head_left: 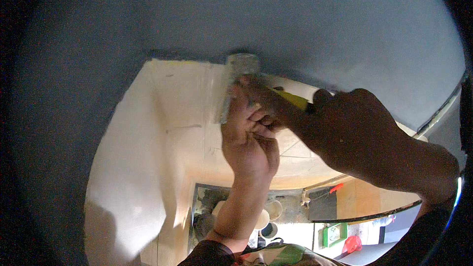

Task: The person uses a scraper to loosen tape from a ceiling edge and a vertical pipe, then pulls the tape off by hand.

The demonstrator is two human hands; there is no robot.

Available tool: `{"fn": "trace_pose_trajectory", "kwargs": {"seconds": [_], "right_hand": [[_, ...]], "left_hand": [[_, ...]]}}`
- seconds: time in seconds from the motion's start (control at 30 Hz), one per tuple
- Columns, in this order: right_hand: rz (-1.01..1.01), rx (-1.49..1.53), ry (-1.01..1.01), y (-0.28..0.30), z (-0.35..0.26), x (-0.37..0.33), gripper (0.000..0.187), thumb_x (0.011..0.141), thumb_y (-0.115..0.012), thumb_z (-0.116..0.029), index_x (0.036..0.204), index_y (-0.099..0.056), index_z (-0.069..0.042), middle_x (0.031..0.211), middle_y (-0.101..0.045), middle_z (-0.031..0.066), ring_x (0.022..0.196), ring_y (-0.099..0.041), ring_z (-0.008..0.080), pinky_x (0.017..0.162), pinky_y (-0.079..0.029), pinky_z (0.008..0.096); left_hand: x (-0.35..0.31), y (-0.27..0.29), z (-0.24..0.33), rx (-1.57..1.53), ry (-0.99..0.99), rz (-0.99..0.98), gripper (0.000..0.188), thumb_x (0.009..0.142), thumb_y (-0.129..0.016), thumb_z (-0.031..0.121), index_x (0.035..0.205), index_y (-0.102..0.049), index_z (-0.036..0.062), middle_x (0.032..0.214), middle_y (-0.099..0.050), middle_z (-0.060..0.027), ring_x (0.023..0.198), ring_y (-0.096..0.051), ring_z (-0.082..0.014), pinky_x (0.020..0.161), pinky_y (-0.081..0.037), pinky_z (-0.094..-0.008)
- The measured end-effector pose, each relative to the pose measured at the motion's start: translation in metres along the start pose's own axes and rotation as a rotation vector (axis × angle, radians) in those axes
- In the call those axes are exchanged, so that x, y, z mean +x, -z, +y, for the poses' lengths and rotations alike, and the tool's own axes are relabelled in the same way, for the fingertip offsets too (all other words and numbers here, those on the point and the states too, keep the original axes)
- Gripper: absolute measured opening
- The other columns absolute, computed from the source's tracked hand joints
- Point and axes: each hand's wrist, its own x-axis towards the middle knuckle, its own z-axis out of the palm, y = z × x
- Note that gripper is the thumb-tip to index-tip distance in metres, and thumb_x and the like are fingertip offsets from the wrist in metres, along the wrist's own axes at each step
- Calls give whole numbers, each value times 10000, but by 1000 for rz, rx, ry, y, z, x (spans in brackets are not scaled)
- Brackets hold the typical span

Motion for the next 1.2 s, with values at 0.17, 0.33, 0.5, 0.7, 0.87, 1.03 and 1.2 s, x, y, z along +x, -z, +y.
{"fn": "trace_pose_trajectory", "kwargs": {"seconds": [0.17,0.33,0.5,0.7,0.87,1.03,1.2], "right_hand": [[-35,-21,-64,1,-14,-11,913,914,-634,-91,1664,-119,-163,710,-660,126,539,-658,254,449,-500,391],[-34,-16,-62,-10,-6,2,919,909,-640,-88,1663,-121,-158,730,-671,129,525,-653,245,448,-500,382],[-73,-152,-164,-7,-24,-3,882,934,-614,-101,1663,-121,-158,721,-662,138,535,-656,251,455,-516,388],[-21,-101,-64,-39,1,-12,854,957,-592,-114,1664,-115,-161,702,-653,140,547,-661,267,464,-532,408],[50,-80,-34,-45,1,-7,878,943,-604,-113,1665,-110,-174,719,-649,143,545,-655,273,466,-531,421],[12,-91,-57,-50,1,-11,669,948,-598,-157,1525,-260,-167,723,-632,127,541,-658,272,446,-531,420],[22,-99,-44,-47,-2,-4,895,942,-605,-108,1667,-90,-205,733,-639,132,535,-643,269,460,-532,414]], "left_hand": [[-17,-11,-19,285,29,137,383,1089,-473,298,1381,-588,78,1219,-706,-127,1015,-709,-192,730,-577,-270],[-7,0,-8,187,6,143,392,1091,-467,317,1359,-595,61,1205,-713,-139,1021,-715,-223,782,-590,-320],[-10,-3,-13,269,69,209,424,1092,-459,353,1338,-590,34,1203,-710,-179,1037,-716,-272,821,-611,-383],[-5,-19,-12,231,106,379,401,1045,-596,407,1151,-633,22,988,-741,-165,840,-758,-269,729,-651,-449],[-4,-22,-6,178,194,364,457,1051,-563,463,1150,-636,23,995,-743,-147,876,-757,-251,761,-648,-397],[-8,-26,-8,221,300,403,496,1054,-532,503,1108,-661,27,1030,-743,-153,900,-754,-251,803,-636,-397],[-10,-21,-3,195,235,373,415,1072,-516,446,1244,-626,85,1101,-728,-90,968,-729,-229,783,-621,-369]]}}
